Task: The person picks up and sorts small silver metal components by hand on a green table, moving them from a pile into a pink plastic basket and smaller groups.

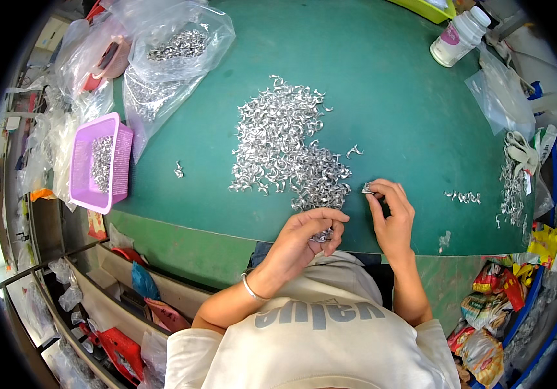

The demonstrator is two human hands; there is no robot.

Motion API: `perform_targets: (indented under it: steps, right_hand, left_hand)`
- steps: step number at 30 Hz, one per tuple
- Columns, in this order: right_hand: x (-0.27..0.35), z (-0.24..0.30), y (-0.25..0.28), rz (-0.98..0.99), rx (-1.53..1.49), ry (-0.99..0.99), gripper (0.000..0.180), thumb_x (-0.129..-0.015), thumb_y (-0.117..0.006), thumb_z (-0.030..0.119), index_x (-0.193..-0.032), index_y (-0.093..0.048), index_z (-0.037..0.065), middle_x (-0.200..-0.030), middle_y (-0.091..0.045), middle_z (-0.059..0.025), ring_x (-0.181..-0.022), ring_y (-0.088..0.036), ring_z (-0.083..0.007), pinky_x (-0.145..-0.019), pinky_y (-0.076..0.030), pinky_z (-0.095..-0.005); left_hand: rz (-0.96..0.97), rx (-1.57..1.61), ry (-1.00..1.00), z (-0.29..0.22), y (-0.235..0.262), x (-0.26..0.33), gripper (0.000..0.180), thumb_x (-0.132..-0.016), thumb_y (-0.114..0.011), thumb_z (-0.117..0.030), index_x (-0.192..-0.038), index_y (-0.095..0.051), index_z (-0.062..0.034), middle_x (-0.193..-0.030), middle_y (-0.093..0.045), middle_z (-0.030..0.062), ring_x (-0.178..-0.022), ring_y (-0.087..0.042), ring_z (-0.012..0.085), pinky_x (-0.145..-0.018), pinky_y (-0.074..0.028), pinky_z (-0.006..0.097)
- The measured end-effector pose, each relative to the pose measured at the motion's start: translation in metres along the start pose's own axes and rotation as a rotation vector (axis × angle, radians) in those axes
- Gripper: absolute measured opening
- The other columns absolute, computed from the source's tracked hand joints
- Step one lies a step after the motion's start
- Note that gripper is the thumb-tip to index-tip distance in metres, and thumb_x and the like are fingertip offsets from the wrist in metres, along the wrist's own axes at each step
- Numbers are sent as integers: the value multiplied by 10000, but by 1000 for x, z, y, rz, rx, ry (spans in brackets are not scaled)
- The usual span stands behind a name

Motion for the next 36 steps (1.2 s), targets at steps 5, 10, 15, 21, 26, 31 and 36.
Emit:
perform_targets:
  steps: [5, 10, 15, 21, 26, 31, 36]
  right_hand:
    - [6, -12, 4, -22, -101, -120, 122, -727, -574, -65, -838, -558, -16, -831, -597, -112, -701, -550, -220, -623, -436, -285]
    - [5, -8, 13, -65, -43, -48, 116, -725, -581, -61, -832, -569, -17, -812, -588, -111, -727, -543, -230, -648, -432, -295]
    - [4, -4, 19, -75, 33, -56, 153, -701, -607, -43, -847, -578, -8, -832, -571, -109, -760, -520, -256, -685, -420, -321]
    - [6, 22, 4, 64, 286, 95, 215, -656, -659, 34, -862, -596, 38, -904, -535, -68, -838, -474, -249, -712, -355, -351]
    - [10, 14, 2, 7, 278, 141, 168, -665, -650, 27, -823, -595, 38, -857, -548, -51, -818, -484, -230, -711, -345, -332]
    - [11, 5, 13, -52, 202, 88, 138, -678, -638, 13, -809, -596, 30, -829, -566, -60, -794, -503, -233, -712, -349, -327]
    - [9, 15, 7, 40, 286, 98, 163, -676, -653, 50, -828, -596, 36, -872, -549, -52, -840, -486, -233, -741, -335, -342]
  left_hand:
    - [-13, -124, -57, 1, 0, -3, 202, -838, -455, -26, -984, -581, 33, -768, -546, 61, -645, -491, 115, -571, -415, 223]
    - [-16, -148, -78, -1, -4, -3, 196, -839, -487, -31, -999, -584, 27, -786, -563, 68, -674, -504, 118, -619, -429, 217]
    - [-13, -126, -28, 3, -1, -3, 193, -883, -481, -133, -929, -582, 25, -646, -493, 26, -558, -428, 92, -487, -351, 217]
    - [-18, -119, 24, 8, -1, -3, 236, -907, -455, -182, -872, -576, 18, -540, -356, -13, -483, -343, 86, -427, -269, 220]
    - [-3, -135, 27, 9, -5, -3, 239, -909, -452, -177, -870, -574, 25, -529, -338, -14, -477, -340, 92, -428, -271, 216]
    - [-12, -145, 25, 9, -3, -3, 238, -909, -453, -174, -868, -573, 28, -529, -342, -14, -472, -329, 82, -424, -268, 216]
    - [-7, -195, 24, 8, -5, -2, 237, -909, -453, -171, -871, -571, 31, -519, -337, -21, -452, -297, 64, -412, -255, 209]
Point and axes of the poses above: each hand's wrist, its own x-axis away from the middle knuckle, its own y-axis out of the back of the hand, z = x × y, the point moved 9 cm from there along -x, towards the middle knuckle
